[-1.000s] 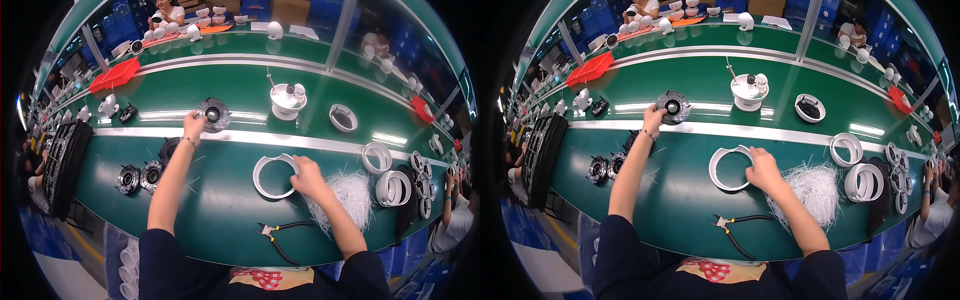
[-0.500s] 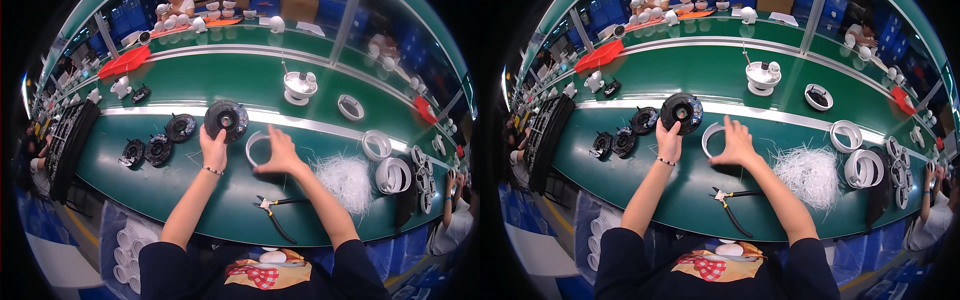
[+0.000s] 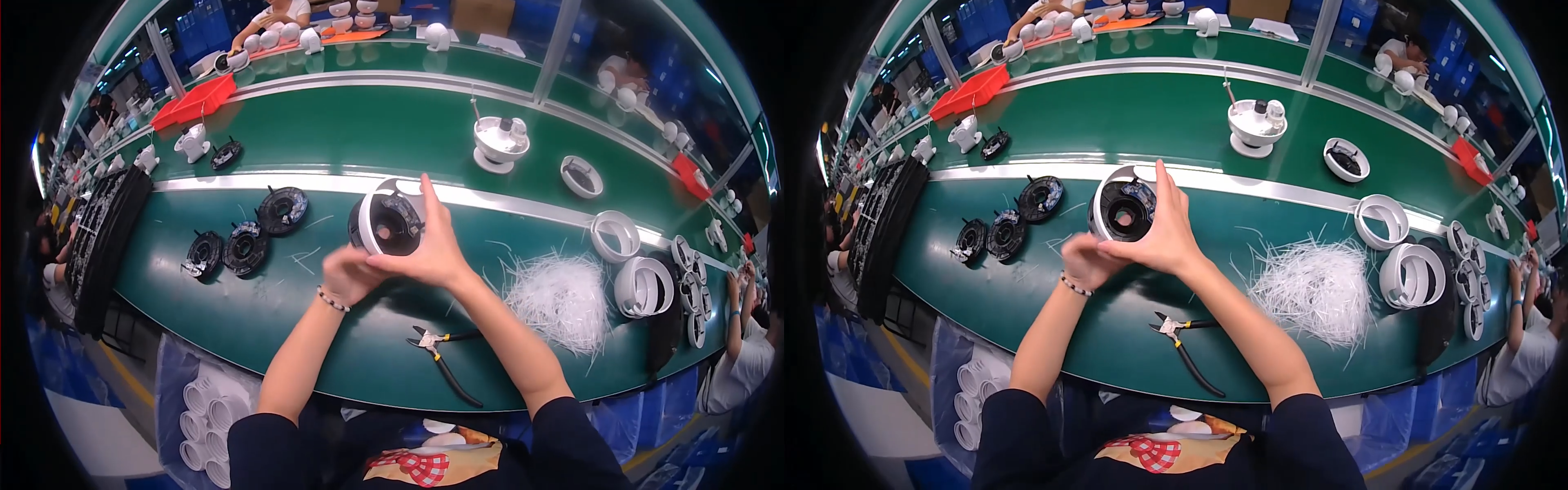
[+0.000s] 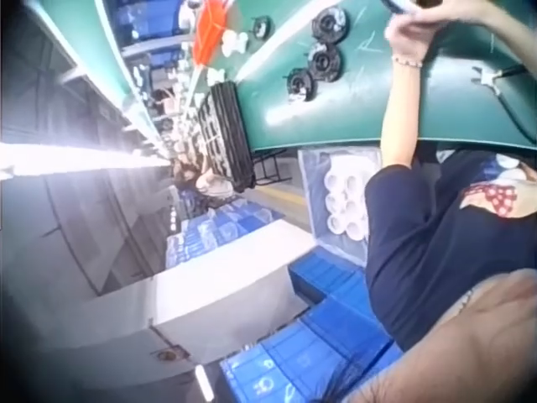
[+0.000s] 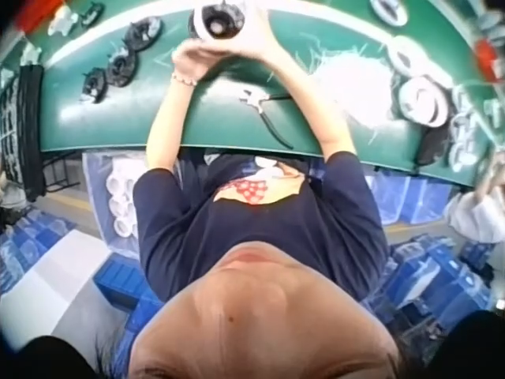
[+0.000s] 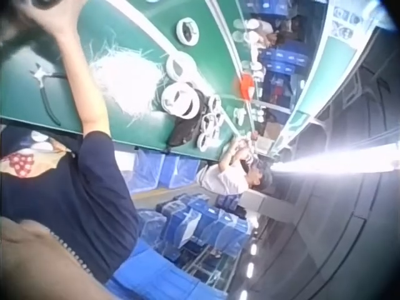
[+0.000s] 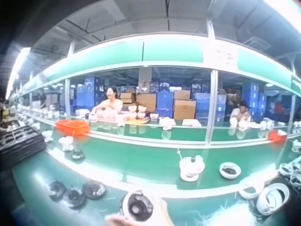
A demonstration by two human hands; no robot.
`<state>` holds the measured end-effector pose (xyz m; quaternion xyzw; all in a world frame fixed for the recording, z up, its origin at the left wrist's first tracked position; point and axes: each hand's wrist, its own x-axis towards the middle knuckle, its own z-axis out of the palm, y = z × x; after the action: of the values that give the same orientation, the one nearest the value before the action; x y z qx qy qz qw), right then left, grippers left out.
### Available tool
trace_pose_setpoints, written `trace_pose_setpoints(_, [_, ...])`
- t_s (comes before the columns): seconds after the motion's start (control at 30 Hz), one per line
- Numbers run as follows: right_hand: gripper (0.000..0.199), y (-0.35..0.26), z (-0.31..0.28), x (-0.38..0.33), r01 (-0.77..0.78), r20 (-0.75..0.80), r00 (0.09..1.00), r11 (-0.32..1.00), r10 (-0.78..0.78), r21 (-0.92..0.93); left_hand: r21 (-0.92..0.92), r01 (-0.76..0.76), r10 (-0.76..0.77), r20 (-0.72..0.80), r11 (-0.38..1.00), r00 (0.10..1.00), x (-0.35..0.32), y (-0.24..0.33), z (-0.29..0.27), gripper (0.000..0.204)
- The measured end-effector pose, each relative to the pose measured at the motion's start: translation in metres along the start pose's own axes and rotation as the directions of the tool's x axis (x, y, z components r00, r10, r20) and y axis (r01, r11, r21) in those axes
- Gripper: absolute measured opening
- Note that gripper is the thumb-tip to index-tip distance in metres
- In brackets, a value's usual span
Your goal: Assembling components for dome-style electronic cameras on a production line.
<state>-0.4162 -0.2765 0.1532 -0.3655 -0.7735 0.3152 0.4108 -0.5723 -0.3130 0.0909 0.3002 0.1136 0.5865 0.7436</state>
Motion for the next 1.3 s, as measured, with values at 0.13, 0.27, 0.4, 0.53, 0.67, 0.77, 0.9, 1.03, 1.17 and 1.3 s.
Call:
trace_pose_setpoints(0.13, [0.122,0.006,0.005,-0.004,0.112,0.09,0.99,0.991,-0.106,-0.073,-0.079,-0.075,0.062,-0.15,0.994,0.987,0.013,0.006,0.02,0.067])
trace_pose_setpoints(0.27, [0.12,0.002,0.001,0.001,0.033,0.131,0.991,0.999,-0.027,-0.043,-0.107,-0.012,-0.011,-0.209,0.994,0.978,0.015,0.01,0.017,0.063])
trace_pose_setpoints(0.4, [0.119,0.002,-0.007,0.004,0.072,0.15,0.987,0.988,-0.051,-0.139,-0.142,0.047,-0.072,-0.173,0.989,0.982,0.018,0.012,0.024,0.062])
trace_pose_setpoints(0.53, [0.112,0.004,-0.005,0.001,0.155,0.257,0.958,0.984,-0.128,-0.086,-0.221,0.062,-0.069,-0.023,0.973,0.997,0.014,0.008,0.007,0.059])
trace_pose_setpoints(0.67, [0.113,0.009,-0.012,0.001,0.137,0.335,0.935,0.99,-0.115,-0.043,-0.198,0.082,-0.104,-0.103,0.977,0.989,0.015,0.007,0.019,0.058])
trace_pose_setpoints(0.77, [0.114,0.008,-0.015,0.001,0.139,0.342,0.932,0.99,-0.122,-0.026,-0.162,0.102,-0.132,-0.192,0.982,0.972,0.016,0.01,0.028,0.048])
trace_pose_setpoints(0.9, [0.115,0.005,-0.02,0.006,0.005,0.397,0.915,0.984,-0.076,0.177,-0.213,0.167,-0.21,-0.202,0.963,0.957,0.018,0.012,0.021,0.05])
trace_pose_setpoints(1.03, [0.116,-0.001,-0.022,0.008,0.111,0.439,0.893,0.994,-0.103,0.008,-0.25,0.228,-0.276,-0.176,0.941,0.945,0.02,0.011,0.016,0.052])
trace_pose_setpoints(1.17, [0.116,-0.005,-0.015,0.004,0.183,0.434,0.896,0.967,-0.089,-0.179,-0.262,0.229,-0.28,-0.178,0.938,0.943,0.02,0.008,0.019,0.056])
trace_pose_setpoints(1.3, [0.117,-0.003,-0.015,0.002,0.093,0.38,0.924,0.983,-0.026,-0.158,-0.198,0.212,-0.251,-0.198,0.957,0.948,0.02,0.008,0.025,0.067])
